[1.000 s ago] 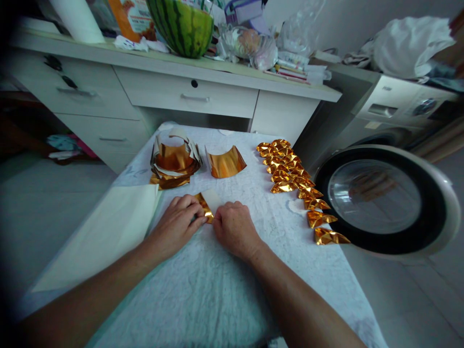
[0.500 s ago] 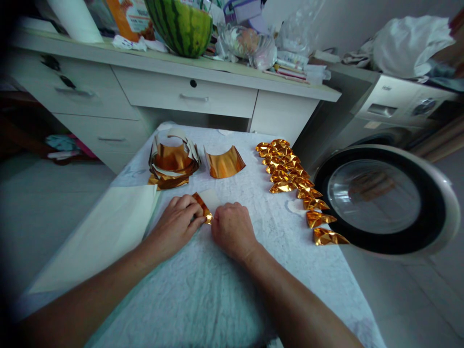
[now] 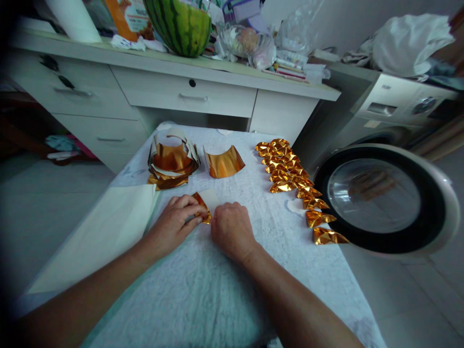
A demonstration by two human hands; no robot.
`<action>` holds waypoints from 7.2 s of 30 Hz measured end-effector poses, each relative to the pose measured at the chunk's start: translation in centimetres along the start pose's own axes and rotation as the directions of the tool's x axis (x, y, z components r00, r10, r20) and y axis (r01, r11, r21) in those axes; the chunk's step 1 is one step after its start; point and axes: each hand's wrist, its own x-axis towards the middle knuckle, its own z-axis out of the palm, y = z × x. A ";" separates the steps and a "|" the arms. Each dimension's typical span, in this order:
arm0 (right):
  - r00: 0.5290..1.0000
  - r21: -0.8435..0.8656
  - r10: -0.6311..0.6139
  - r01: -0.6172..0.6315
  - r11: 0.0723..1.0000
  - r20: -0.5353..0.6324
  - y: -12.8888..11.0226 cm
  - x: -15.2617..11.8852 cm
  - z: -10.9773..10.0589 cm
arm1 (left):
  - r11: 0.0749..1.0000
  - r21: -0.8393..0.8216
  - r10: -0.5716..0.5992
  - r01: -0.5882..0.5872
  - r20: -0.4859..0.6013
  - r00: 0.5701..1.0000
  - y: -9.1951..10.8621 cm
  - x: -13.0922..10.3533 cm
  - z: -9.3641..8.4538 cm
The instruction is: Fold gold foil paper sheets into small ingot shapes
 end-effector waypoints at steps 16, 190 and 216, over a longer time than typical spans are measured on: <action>1.000 0.093 0.023 -0.021 0.995 -0.012 0.1 -0.1 0.1 | 1.000 -0.017 -0.009 0.009 0.001 1.000 -0.4 0.1 0.1; 0.973 0.994 0.223 0.042 0.106 -0.065 3.8 1.6 0.7 | 0.813 -0.535 -0.215 0.232 0.095 0.972 0.4 -0.4 -1.0; 0.969 0.951 0.236 -0.008 0.310 -0.069 2.9 1.2 0.0 | 0.513 -0.778 -0.232 0.363 0.282 0.931 1.1 0.1 -1.2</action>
